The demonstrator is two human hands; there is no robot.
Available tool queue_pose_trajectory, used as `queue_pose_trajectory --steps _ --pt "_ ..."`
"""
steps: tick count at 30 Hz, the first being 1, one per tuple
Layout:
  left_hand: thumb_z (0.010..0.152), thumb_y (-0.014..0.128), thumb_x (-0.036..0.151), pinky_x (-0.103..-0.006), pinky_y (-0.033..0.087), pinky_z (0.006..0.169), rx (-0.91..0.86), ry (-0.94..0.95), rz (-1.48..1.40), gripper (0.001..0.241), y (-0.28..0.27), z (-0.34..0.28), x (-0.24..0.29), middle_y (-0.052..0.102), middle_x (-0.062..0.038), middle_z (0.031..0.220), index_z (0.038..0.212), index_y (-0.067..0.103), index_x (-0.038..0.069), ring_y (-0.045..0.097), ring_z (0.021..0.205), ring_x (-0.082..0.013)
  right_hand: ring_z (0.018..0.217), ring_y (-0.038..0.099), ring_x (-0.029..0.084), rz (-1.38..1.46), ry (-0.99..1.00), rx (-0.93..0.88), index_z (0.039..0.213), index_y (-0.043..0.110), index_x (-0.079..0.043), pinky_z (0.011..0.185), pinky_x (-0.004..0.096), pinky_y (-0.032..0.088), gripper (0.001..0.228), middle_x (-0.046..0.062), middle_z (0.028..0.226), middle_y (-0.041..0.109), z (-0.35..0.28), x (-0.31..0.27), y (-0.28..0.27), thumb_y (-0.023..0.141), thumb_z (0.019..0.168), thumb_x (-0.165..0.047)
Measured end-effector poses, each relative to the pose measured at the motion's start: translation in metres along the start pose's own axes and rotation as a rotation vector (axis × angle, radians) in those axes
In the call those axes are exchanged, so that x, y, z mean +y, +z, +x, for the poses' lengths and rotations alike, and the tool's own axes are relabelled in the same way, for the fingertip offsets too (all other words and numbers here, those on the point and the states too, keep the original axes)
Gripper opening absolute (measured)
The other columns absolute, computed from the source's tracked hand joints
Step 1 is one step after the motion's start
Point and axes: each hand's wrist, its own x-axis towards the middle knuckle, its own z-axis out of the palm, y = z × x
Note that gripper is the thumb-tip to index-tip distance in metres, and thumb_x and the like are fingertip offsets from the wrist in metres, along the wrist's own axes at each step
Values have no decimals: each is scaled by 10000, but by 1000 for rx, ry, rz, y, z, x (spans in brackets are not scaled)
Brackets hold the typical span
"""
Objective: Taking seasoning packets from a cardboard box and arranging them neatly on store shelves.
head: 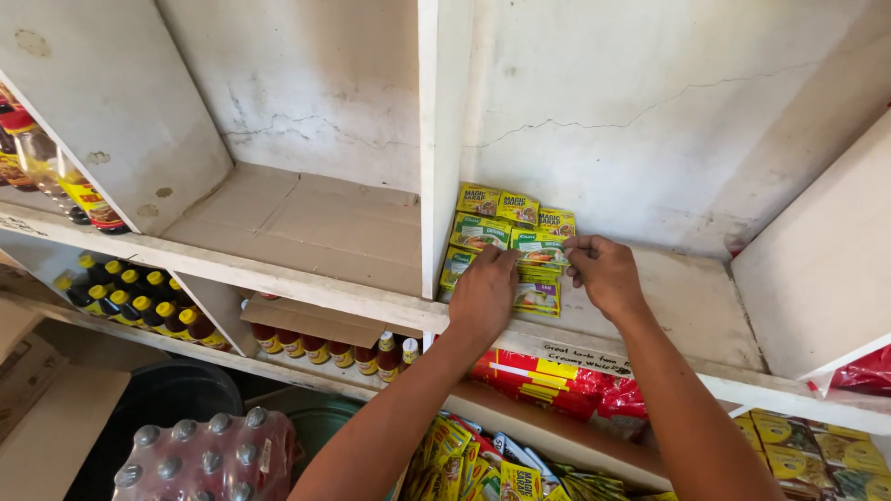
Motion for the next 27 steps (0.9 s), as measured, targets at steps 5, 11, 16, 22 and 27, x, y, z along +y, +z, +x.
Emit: queue_pose_trajectory --steps 5,11,16,22,27 --pt "904 626 115 -499 553 776 30 -31 5 244 -1 -2 2 660 -151 1073 1131 707 72 682 921 -376 615 600 104 -57 -16 11 1103 709 54 528 274 496 213 70 775 681 2 -1 3 651 937 -65" --pt "889 665 129 -460 569 755 115 32 78 222 4 -3 -2 665 -115 1017 1092 739 78 674 960 -326 621 599 100 -192 28 31 1092 724 26 540 280 503 227 55 764 693 0 -7 7 682 927 -124" --pt "855 682 135 -445 576 735 123 53 118 213 5 -3 -4 658 -102 1007 1053 740 80 661 981 -308 622 607 94 -312 -16 40 1113 746 -20 552 281 498 240 48 763 712 -3 -11 7 679 932 -163" --pt "868 681 141 -445 577 710 126 49 131 155 5 -3 -3 654 -97 999 1000 729 78 657 979 -306 629 570 111 -395 -10 34 1139 764 -65 573 296 468 245 71 765 706 -4 -15 10 691 943 -193" --pt "869 679 150 -450 580 699 101 47 146 124 8 -2 -6 650 -104 996 960 726 78 653 990 -315 635 555 109 -423 -30 37 1147 765 -74 593 298 467 244 54 773 712 -2 -9 9 694 950 -198"
